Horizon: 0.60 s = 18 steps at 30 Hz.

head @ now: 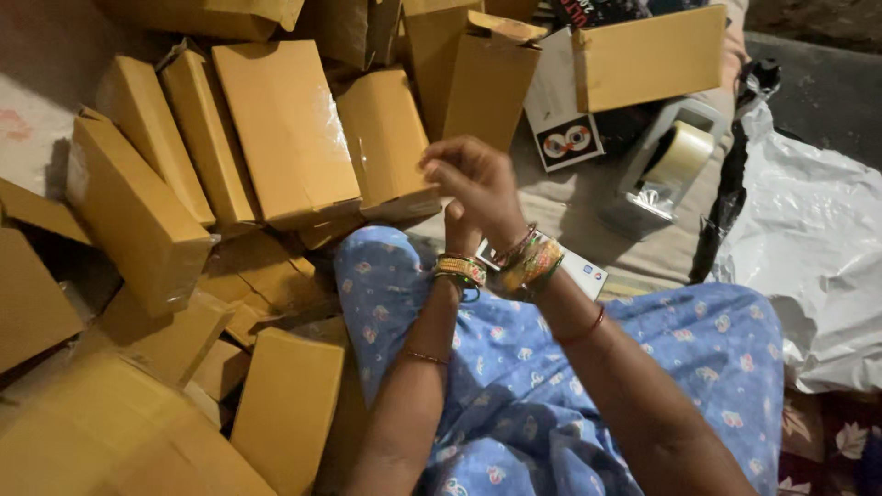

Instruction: The person sits on the floor surrounded by cardboard boxes and packaging materials. They open a smartwatch box, remove the watch and accessories, place them into a small cardboard box, and seal it with tape. The process is repeated with another smartwatch.

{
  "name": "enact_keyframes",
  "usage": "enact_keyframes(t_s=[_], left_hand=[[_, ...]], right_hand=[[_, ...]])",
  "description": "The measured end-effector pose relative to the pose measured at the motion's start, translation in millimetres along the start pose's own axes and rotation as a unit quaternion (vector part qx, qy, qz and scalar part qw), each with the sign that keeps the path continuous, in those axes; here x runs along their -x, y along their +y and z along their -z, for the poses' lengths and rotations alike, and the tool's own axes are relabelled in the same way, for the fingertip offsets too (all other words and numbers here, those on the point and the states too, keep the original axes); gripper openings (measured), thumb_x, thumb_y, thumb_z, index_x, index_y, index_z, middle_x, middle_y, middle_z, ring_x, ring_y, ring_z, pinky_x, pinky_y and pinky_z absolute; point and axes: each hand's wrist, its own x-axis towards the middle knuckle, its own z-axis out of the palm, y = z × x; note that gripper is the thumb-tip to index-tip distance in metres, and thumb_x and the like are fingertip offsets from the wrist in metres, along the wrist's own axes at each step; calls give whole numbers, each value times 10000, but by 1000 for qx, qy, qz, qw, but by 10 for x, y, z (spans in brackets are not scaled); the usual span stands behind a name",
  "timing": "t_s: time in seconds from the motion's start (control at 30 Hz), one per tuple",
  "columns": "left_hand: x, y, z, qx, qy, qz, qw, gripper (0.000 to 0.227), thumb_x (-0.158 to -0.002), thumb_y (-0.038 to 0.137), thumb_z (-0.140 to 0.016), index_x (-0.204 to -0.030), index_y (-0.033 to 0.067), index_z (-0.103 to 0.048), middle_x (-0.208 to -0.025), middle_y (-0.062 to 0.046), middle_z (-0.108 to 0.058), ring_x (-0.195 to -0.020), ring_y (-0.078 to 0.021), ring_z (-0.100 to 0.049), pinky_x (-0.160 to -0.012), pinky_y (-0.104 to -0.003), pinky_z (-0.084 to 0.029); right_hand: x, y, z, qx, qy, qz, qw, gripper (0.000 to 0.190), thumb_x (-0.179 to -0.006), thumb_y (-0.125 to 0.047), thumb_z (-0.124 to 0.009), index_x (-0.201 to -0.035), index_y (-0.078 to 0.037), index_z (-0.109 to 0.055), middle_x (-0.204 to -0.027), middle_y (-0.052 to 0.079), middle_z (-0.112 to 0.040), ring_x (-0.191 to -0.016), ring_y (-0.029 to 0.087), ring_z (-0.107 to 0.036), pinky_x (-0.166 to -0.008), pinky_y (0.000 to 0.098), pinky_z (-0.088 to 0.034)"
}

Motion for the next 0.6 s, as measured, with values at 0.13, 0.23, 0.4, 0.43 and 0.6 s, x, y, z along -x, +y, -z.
enact_keyframes(t_s=[0.13,0.23,0.4,0.43,0.6], left_hand=[[-31,93,-22,15,29,89,995,322,-874,210,-728,-1151,52,-681,-920,-52,-753,-683,-111,-671,-577,-238,-503],[-50,216,-31,52,58,91,993,307,-882,226,-727,-1133,54,-689,-895,-32,-730,-666,-100,-669,-577,-226,-521],[-86,187,-91,8,101,113,988,261,-880,137,-693,-1128,55,-701,-890,-58,-759,-676,-113,-682,-561,-230,-499],[-81,154,-101,8,100,112,989,250,-886,118,-674,-1126,55,-702,-892,-58,-765,-683,-113,-688,-559,-230,-494],[-89,119,-99,-32,110,-90,989,113,-975,46,-705,-1073,-7,-726,-894,-54,-742,-772,-113,-677,-659,-278,-545]], right_hand=[[-747,714,780,258,95,130,953,297,-956,-154,-791,-1201,-23,-687,-1152,95,-721,-1039,188,-691,-926,316,-592],[-1480,1097,1358,511,272,289,762,812,-775,-273,-1013,-1379,-15,-535,-1293,152,-622,-1218,302,-603,-1044,423,-552],[-1718,1358,1846,299,261,166,903,1000,-755,-150,-1076,-1422,12,-349,-1377,207,-486,-1266,356,-539,-1011,473,-525],[-1671,1336,1818,218,246,112,938,910,-756,-114,-1028,-1401,-3,-396,-1305,189,-574,-1194,332,-617,-970,452,-578],[-1171,801,1506,101,115,135,979,426,-1012,8,-861,-1379,17,-644,-1249,133,-773,-1068,238,-779,-933,363,-693]])
